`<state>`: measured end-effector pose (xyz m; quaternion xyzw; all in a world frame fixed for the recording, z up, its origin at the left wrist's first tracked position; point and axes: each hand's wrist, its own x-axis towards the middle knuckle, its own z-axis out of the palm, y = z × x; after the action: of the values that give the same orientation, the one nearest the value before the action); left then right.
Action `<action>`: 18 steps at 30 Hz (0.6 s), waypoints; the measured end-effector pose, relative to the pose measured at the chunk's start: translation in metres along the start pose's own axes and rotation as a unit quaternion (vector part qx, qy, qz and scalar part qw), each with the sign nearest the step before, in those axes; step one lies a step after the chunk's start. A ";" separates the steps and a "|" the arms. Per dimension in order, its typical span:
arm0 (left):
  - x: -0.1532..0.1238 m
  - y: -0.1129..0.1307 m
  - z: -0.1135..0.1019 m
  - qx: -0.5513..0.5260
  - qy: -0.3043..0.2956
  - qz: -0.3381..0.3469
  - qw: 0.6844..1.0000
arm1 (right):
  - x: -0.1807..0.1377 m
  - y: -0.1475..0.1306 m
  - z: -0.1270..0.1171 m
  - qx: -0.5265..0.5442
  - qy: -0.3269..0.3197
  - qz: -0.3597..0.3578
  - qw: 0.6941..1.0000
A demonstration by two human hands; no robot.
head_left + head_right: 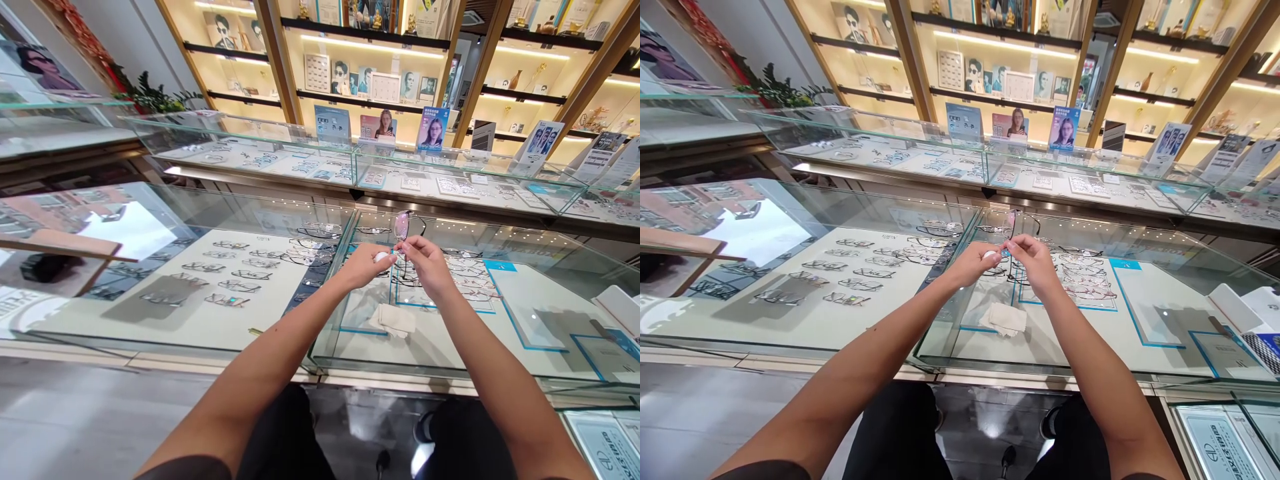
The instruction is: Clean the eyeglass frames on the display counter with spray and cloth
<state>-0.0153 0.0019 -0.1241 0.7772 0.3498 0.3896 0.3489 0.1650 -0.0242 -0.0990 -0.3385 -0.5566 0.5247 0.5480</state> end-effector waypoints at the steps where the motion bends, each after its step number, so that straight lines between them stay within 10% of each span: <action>1: 0.001 -0.001 0.000 -0.002 0.007 -0.003 1.000 | 0.000 0.000 0.000 0.003 0.003 0.001 1.000; 9: 0.007 -0.022 -0.040 0.038 0.249 0.006 0.968 | 0.005 -0.002 -0.009 -0.001 0.034 0.002 0.999; 18: 0.002 -0.081 -0.131 0.103 0.592 -0.202 0.774 | 0.010 0.003 -0.015 -0.018 0.036 -0.003 0.999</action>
<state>-0.1478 0.0803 -0.1298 0.3362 0.6744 0.6545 0.0613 0.1768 -0.0109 -0.1013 -0.3658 -0.5468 0.5002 0.5630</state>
